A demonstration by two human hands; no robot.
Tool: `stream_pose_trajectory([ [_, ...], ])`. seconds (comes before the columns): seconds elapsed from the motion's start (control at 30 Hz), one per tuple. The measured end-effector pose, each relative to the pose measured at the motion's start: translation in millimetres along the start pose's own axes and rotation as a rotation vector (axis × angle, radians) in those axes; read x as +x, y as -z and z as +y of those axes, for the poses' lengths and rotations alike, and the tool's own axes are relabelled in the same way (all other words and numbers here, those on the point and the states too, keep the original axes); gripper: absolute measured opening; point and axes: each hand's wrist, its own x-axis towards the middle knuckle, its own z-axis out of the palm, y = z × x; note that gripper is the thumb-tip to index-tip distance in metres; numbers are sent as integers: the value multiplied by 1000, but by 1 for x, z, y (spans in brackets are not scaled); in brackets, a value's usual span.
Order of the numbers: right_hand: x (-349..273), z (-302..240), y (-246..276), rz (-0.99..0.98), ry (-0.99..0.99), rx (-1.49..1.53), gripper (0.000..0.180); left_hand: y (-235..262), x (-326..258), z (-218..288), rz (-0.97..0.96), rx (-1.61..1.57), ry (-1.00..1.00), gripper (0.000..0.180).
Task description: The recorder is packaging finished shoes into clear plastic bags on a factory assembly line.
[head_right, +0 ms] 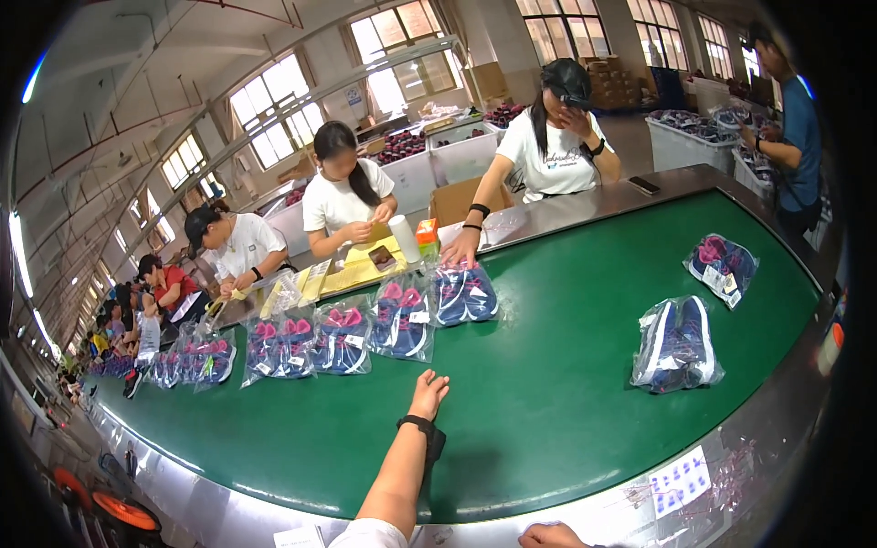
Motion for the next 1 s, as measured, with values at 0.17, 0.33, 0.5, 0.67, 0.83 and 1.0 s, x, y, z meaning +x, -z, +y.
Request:
stream_pose_trajectory([
  [0.17, -2, -4, -5, 3, 13, -23, 30, -11, -7, -4, -70, 253, -94, 65],
  [0.33, 6, 3, -9, 8, 79, 26, 29, -21, -9, -2, -308, 848, -250, 63],
  [0.5, 13, 5, -16, 2, 130, 88, 30, -2, 0, 33, -62, 295, 119, 60],
  [0.67, 57, 73, -53, 112, 402, -12, 21, 13, 47, 32, -42, -299, 108, 56],
  [0.83, 55, 62, -54, -28, 267, 278, 22, 20, 72, 18, 98, -375, 73, 38],
  [1.0, 50, 49, -62, 148, 321, -4, 24, 29, 57, 12, 249, -206, 0, 17],
])
